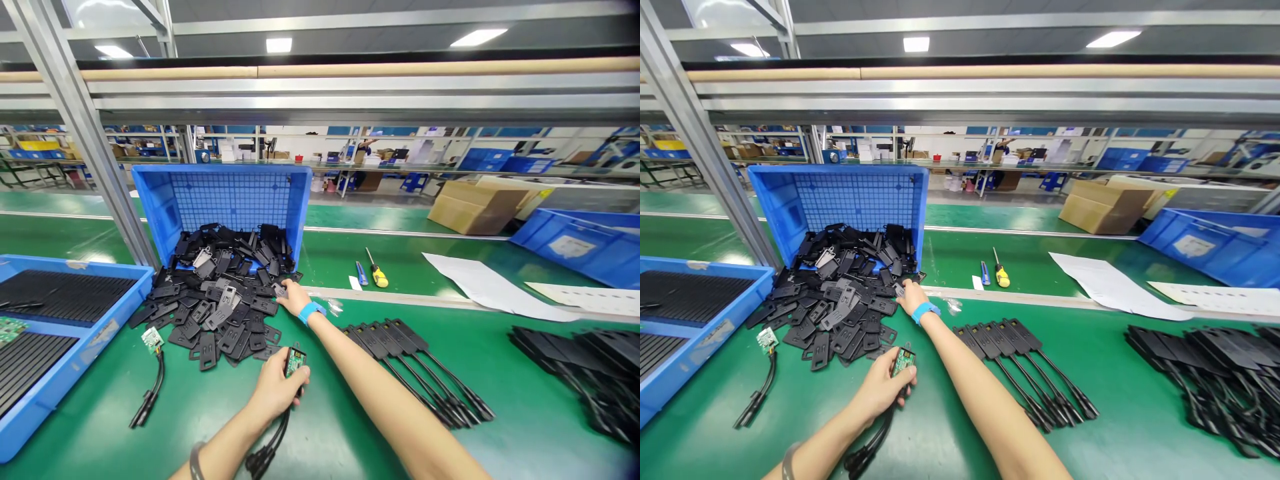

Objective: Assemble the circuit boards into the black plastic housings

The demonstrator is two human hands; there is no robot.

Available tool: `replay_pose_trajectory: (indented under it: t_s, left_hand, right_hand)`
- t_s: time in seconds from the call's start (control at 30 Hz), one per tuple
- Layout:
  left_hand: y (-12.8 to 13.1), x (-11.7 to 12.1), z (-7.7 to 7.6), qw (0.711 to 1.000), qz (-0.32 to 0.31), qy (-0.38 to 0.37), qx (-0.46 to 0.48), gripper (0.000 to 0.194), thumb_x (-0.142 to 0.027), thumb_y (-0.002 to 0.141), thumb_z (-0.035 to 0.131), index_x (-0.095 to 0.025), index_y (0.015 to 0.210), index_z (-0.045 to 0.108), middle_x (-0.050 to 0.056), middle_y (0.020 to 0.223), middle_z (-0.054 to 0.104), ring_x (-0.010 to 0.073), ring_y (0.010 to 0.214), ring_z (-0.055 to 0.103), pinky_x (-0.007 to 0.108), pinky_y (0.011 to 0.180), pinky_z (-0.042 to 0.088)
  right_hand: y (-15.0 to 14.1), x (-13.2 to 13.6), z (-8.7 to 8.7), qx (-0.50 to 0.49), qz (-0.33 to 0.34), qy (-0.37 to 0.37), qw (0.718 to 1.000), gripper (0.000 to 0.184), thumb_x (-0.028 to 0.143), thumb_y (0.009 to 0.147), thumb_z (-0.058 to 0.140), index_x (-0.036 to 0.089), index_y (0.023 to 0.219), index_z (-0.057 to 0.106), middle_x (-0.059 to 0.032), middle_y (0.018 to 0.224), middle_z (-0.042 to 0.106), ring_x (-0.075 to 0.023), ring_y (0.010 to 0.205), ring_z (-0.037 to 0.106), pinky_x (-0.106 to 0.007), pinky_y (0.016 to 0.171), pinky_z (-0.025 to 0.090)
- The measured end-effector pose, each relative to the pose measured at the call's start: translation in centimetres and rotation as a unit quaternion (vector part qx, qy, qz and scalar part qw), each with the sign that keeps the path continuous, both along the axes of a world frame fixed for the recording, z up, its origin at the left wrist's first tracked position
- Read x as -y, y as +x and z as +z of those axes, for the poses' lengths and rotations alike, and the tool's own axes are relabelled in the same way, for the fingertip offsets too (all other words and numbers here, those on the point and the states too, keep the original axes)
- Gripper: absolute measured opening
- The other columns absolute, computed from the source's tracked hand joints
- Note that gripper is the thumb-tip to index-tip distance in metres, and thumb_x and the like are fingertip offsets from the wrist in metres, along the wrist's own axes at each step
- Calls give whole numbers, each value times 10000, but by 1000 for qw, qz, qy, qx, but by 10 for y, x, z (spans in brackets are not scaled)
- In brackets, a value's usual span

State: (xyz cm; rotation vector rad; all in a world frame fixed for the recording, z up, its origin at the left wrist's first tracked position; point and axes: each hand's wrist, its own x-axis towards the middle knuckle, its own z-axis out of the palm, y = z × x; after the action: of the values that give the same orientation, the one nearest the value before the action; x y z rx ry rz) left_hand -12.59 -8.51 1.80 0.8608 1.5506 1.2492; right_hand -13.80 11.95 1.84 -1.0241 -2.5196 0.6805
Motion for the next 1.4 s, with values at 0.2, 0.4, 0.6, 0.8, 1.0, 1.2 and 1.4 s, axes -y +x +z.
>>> replay_pose_trajectory:
  t_s: [0.2, 0.4, 0.6, 0.8, 1.0, 1.2, 1.4]
  left_hand:
    - [-2, -1, 1, 993, 18, 55, 103, 414, -165, 581, 695, -141, 962, 534, 46, 840, 631, 124, 689, 556, 212, 585, 448]
    - [1, 1, 9, 985, 0, 40, 169, 547, -309, 640, 747, -150, 1093, 486, 113, 996, 646, 154, 697, 631, 269, 607, 499]
    - [-1, 1, 10, 982, -28, 48, 181, 604, -301, 633, 798, -136, 1131, 498, 106, 950, 661, 153, 688, 652, 264, 630, 518]
    - [-1, -1, 8, 978, -69, 50, 188, 573, -211, 568, 846, -121, 1071, 587, 115, 997, 673, 166, 750, 657, 264, 684, 518]
    - [0, -2, 11, 979, -71, 54, 181, 587, -221, 570, 851, -127, 1095, 607, 120, 1038, 670, 159, 782, 641, 249, 704, 509]
    - [2, -2, 10, 990, -76, 56, 103, 447, -362, 672, 777, -117, 1005, 607, 110, 973, 661, 135, 670, 621, 203, 537, 476]
    - [3, 0, 11, 993, -93, 39, 57, 424, -369, 744, 700, -134, 1077, 585, 127, 1001, 654, 193, 802, 662, 237, 610, 521]
  right_hand:
    - [41, 16, 9, -119, -9, -83, 989, 208, 110, 803, 508, 136, 995, 583, -56, 880, 624, -194, 831, 603, -349, 785, 482]
    - [108, 62, 23, -278, 10, -223, 934, 454, 308, 823, 506, 220, 1248, 374, 32, 768, 529, -135, 621, 557, -246, 543, 481]
    - [136, 102, 22, -349, 10, -323, 880, 334, 467, 847, 560, 202, 1046, 519, 67, 593, 456, -90, 487, 436, -200, 462, 364]
    - [136, 111, 9, -322, 17, -315, 892, 376, 473, 801, 622, 199, 1050, 559, 56, 634, 472, -124, 541, 555, -237, 489, 475]
    - [138, 110, 7, -335, -1, -298, 894, 318, 424, 798, 635, 197, 1009, 561, 57, 622, 494, -122, 530, 569, -224, 472, 456]
    - [137, 109, 6, -353, -6, -322, 878, 367, 449, 775, 658, 207, 999, 497, 56, 632, 528, -126, 527, 574, -220, 456, 440]
    - [137, 104, 8, -321, 36, -429, 844, 438, 600, 825, 516, 166, 807, 567, 16, 640, 530, -101, 516, 496, -210, 461, 363]
